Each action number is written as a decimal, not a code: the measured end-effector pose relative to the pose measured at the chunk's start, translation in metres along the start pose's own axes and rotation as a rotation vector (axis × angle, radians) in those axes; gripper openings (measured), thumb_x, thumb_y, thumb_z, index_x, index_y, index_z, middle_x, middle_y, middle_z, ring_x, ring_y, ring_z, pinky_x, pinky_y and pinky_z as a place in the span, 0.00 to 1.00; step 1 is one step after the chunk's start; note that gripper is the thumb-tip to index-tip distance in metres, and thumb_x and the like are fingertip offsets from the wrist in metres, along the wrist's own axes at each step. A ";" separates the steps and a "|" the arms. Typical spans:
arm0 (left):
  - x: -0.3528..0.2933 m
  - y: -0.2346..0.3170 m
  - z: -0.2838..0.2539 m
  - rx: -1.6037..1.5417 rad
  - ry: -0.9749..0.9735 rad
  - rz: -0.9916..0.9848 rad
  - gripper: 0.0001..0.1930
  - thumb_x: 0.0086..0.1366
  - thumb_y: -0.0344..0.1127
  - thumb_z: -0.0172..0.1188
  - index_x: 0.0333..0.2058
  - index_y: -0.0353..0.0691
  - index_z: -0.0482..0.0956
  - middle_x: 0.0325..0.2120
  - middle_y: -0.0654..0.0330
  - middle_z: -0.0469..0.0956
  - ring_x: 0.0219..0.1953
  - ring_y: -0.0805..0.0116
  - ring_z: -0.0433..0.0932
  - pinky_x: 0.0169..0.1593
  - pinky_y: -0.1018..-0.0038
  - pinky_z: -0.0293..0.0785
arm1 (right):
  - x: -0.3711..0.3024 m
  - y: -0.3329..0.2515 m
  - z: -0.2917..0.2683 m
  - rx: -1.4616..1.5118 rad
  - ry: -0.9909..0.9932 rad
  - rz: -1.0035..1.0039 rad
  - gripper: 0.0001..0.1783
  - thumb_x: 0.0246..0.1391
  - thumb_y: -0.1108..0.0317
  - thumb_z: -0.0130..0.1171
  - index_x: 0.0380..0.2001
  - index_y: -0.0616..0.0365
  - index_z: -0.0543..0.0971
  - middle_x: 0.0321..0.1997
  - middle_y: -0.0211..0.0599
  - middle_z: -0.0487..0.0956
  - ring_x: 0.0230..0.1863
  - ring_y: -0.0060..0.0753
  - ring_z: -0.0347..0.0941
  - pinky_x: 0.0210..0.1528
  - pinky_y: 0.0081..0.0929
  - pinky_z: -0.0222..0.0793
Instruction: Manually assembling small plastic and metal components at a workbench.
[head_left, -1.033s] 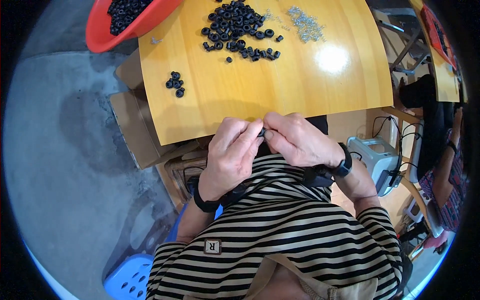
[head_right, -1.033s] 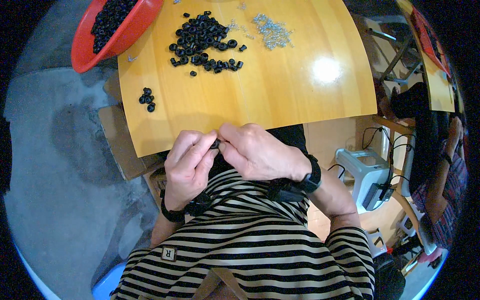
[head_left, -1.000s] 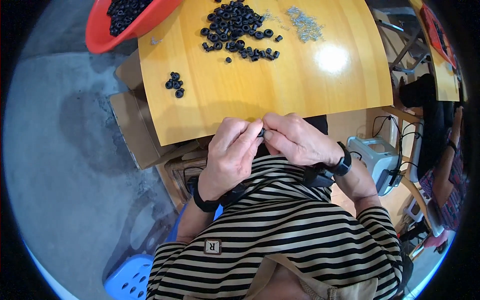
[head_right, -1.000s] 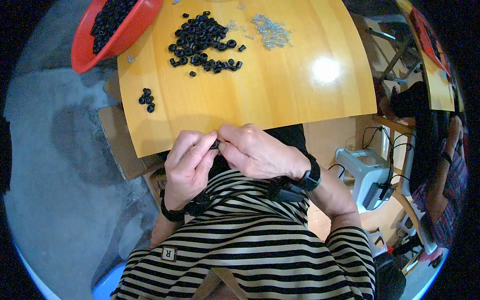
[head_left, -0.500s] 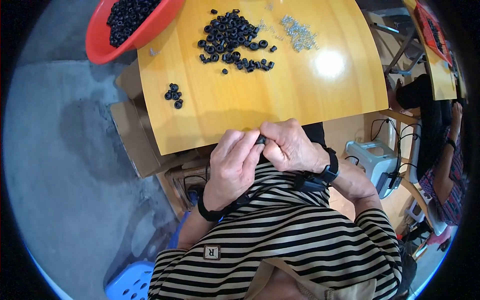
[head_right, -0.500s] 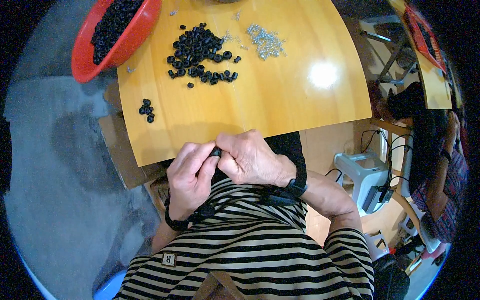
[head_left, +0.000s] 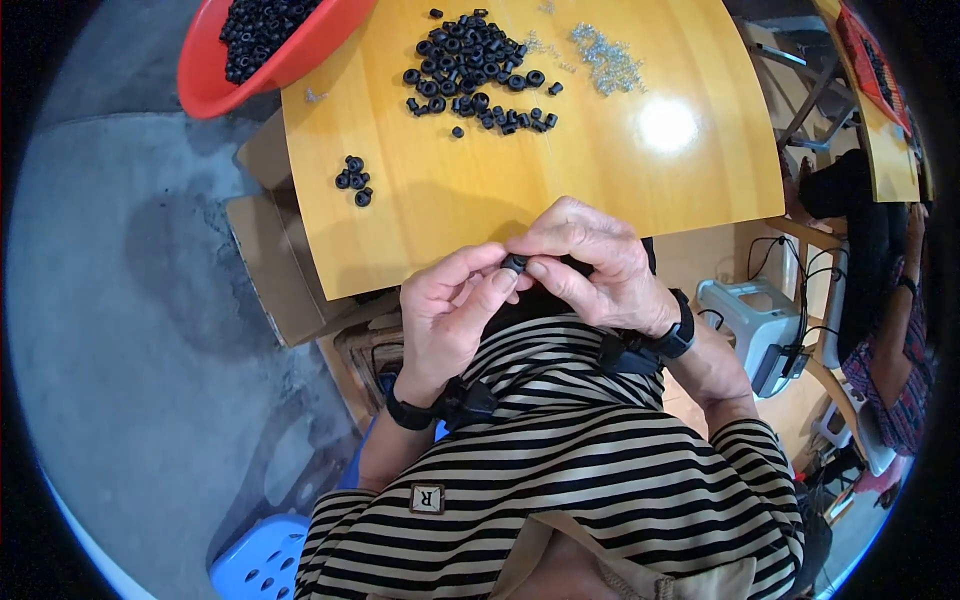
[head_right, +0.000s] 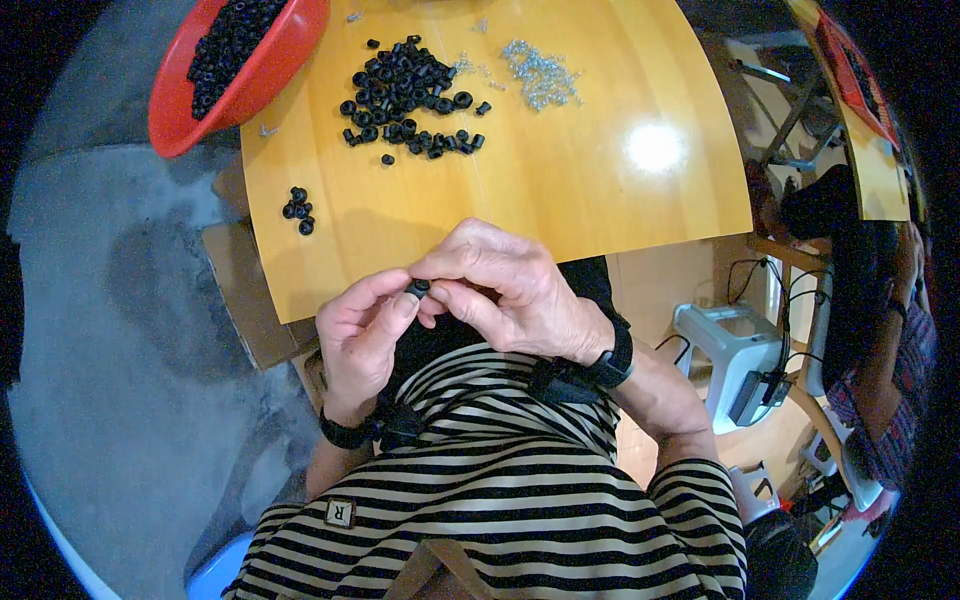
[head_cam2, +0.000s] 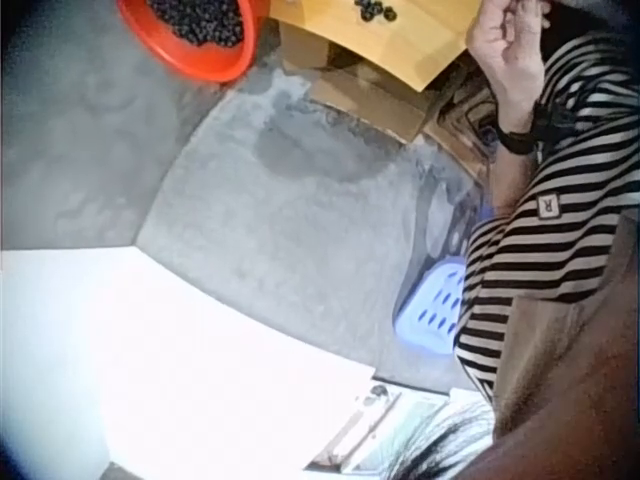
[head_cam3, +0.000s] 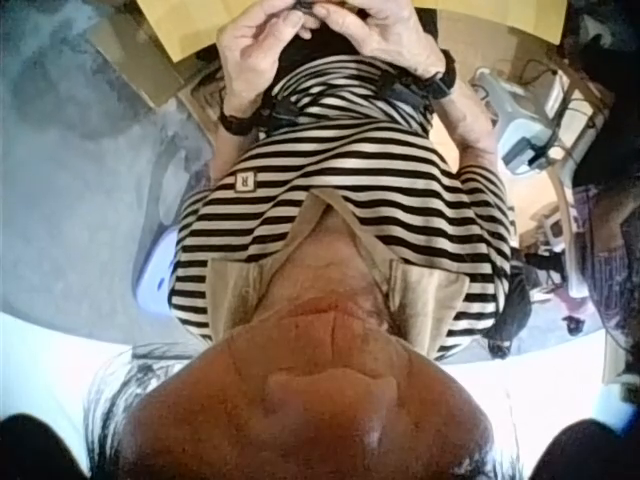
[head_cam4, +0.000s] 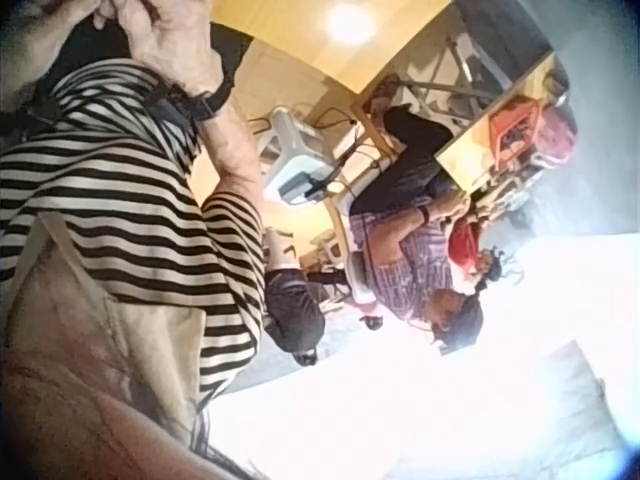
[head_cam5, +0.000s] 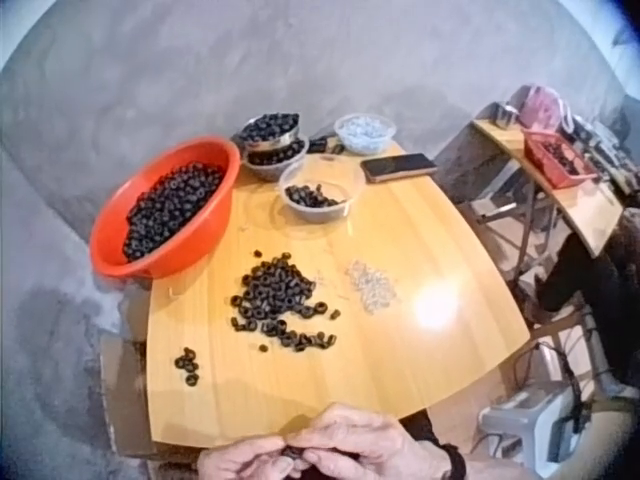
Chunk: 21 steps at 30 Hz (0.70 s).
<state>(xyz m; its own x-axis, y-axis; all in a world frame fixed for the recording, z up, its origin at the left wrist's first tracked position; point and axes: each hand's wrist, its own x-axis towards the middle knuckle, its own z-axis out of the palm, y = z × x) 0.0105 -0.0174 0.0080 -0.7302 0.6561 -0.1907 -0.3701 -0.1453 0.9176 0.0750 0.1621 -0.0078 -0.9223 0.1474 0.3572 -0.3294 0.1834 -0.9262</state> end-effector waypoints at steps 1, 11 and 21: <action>0.000 0.001 0.000 0.014 -0.009 -0.016 0.13 0.64 0.23 0.58 0.47 0.27 0.76 0.37 0.55 0.80 0.36 0.73 0.79 0.41 0.79 0.76 | 0.000 0.000 -0.001 0.014 -0.005 0.000 0.11 0.51 0.77 0.61 0.41 0.63 0.81 0.32 0.39 0.78 0.33 0.33 0.75 0.35 0.26 0.71; -0.004 0.005 0.001 0.046 -0.004 -0.070 0.13 0.63 0.22 0.59 0.46 0.27 0.76 0.36 0.56 0.80 0.37 0.73 0.80 0.42 0.79 0.76 | 0.009 -0.008 -0.011 -0.045 -0.119 0.012 0.09 0.46 0.80 0.60 0.34 0.63 0.81 0.27 0.40 0.80 0.28 0.35 0.78 0.30 0.26 0.72; -0.002 0.003 0.002 0.450 -0.002 0.091 0.11 0.60 0.20 0.61 0.43 0.28 0.78 0.33 0.58 0.80 0.35 0.76 0.78 0.38 0.81 0.75 | -0.005 -0.005 -0.002 0.088 -0.039 0.300 0.06 0.46 0.83 0.56 0.28 0.64 0.79 0.24 0.35 0.80 0.26 0.21 0.78 0.27 0.19 0.74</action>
<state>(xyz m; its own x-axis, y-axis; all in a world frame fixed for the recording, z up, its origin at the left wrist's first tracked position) 0.0123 -0.0180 0.0115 -0.7466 0.6574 -0.1023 -0.0184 0.1333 0.9909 0.0817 0.1619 -0.0043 -0.9875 0.1445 0.0632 -0.0561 0.0524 -0.9970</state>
